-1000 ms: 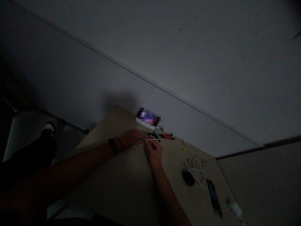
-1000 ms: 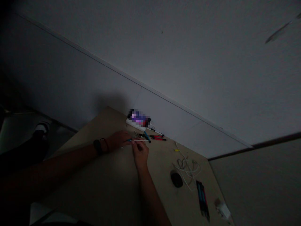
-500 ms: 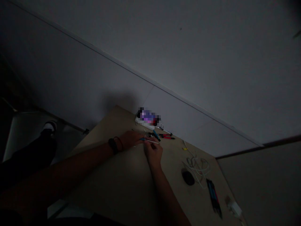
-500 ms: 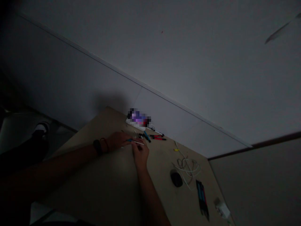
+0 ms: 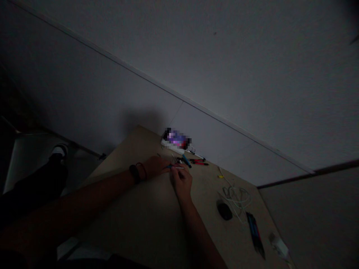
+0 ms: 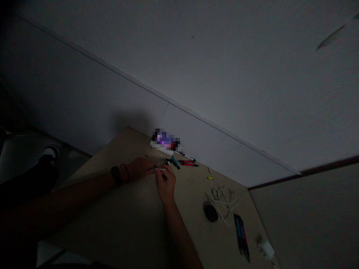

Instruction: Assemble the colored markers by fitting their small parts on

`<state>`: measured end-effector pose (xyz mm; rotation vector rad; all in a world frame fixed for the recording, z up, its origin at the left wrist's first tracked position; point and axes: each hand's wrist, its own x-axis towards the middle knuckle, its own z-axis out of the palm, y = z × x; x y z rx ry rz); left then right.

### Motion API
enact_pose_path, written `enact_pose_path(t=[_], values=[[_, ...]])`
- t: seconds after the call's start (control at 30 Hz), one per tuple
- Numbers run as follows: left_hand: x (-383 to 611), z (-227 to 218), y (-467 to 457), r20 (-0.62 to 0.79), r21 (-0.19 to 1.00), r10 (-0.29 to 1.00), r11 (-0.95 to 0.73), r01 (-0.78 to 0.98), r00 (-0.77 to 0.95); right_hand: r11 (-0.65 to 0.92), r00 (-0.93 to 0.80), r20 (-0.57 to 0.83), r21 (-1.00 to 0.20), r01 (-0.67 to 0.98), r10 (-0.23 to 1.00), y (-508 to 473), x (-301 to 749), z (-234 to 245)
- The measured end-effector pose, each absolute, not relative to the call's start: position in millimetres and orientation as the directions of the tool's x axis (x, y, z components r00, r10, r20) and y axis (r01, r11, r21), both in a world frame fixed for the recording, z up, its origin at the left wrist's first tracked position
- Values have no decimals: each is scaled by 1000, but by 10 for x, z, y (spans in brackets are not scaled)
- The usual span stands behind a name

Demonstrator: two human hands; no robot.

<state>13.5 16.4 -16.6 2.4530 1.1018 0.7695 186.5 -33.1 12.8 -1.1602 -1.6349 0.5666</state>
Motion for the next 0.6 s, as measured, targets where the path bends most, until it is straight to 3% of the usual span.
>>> enact_pose_path(t=[0.6], values=[[107,-34,112,358,489,780,-625,609,513,455,0,512,-764,457,859,-377,1853,195]])
